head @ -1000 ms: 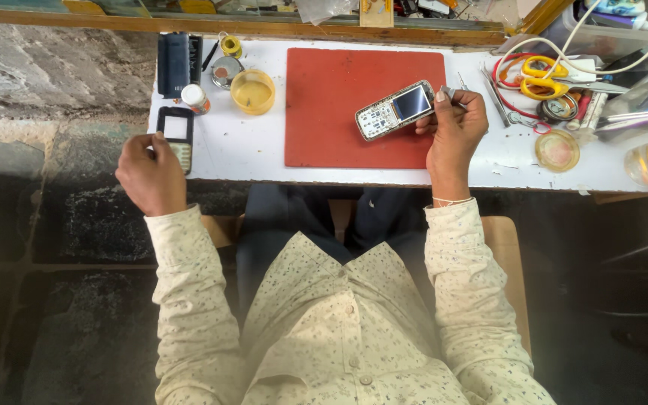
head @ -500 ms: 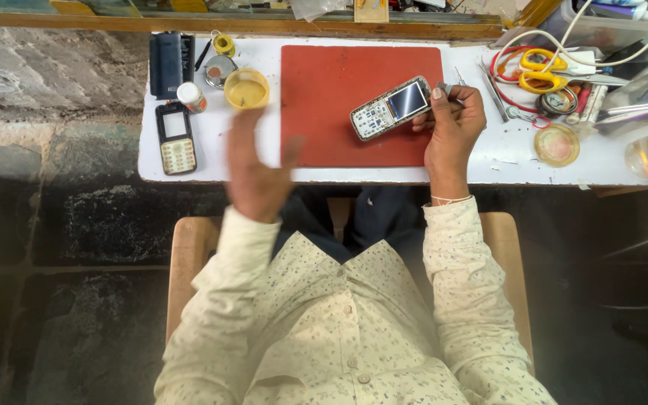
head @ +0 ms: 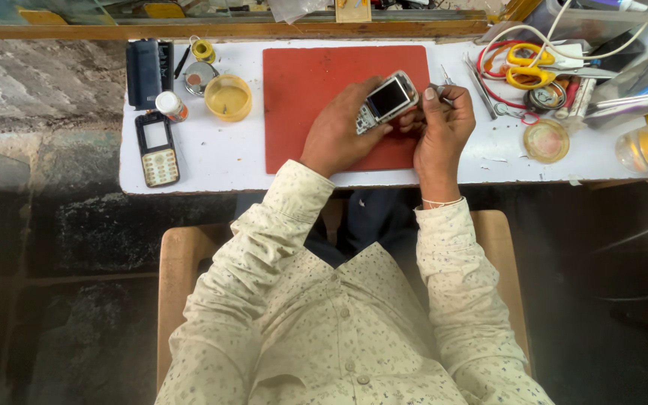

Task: The person disassembles a mobile phone by removing the back cover and battery, then uses a screwdriver to remove screws from the internal frame. They continue to pry open the casing and separate the front screen assembly from the body, placing the removed parts on the workbench.

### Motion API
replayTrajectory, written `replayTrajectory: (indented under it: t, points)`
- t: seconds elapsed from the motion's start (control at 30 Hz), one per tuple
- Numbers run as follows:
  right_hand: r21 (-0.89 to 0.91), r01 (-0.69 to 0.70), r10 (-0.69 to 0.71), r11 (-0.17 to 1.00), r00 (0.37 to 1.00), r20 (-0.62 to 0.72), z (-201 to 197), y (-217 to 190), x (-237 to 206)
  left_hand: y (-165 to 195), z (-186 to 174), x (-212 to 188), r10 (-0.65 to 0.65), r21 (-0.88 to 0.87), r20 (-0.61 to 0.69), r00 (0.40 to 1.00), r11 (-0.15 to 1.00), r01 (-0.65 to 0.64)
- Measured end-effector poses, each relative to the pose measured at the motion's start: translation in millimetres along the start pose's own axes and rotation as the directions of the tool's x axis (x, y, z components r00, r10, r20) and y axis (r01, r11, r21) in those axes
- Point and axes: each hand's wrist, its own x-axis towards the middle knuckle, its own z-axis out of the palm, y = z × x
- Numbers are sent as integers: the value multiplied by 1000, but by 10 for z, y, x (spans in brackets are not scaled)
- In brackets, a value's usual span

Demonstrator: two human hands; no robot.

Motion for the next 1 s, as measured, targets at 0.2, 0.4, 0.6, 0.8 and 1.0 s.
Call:
replayTrajectory:
  t: [0.2, 0.4, 0.6, 0.8, 1.0]
  points:
    - [-34, -4, 5, 999, 1000, 21, 13, -14, 3, -167, -151, 52, -232, -739, 202, 952, 602, 304]
    - [-84, 11, -8, 996, 999, 38, 5, -13, -7, -154, -232, 56, -264, -876, 292, 919, 311, 368]
    - [-122, 19, -14, 992, 999, 45, -18, -6, -16, -199, -194, 83, -250, -932, 279, 927, 165, 324]
    - [-109, 29, -26, 994, 999, 32, -31, 2, -16, -253, -172, 117, -274, -947, 282, 920, 74, 312]
    - [-82, 50, -49, 995, 999, 13, -36, 34, -16, -290, -185, 132, -234, -962, 254, 938, 40, 271]
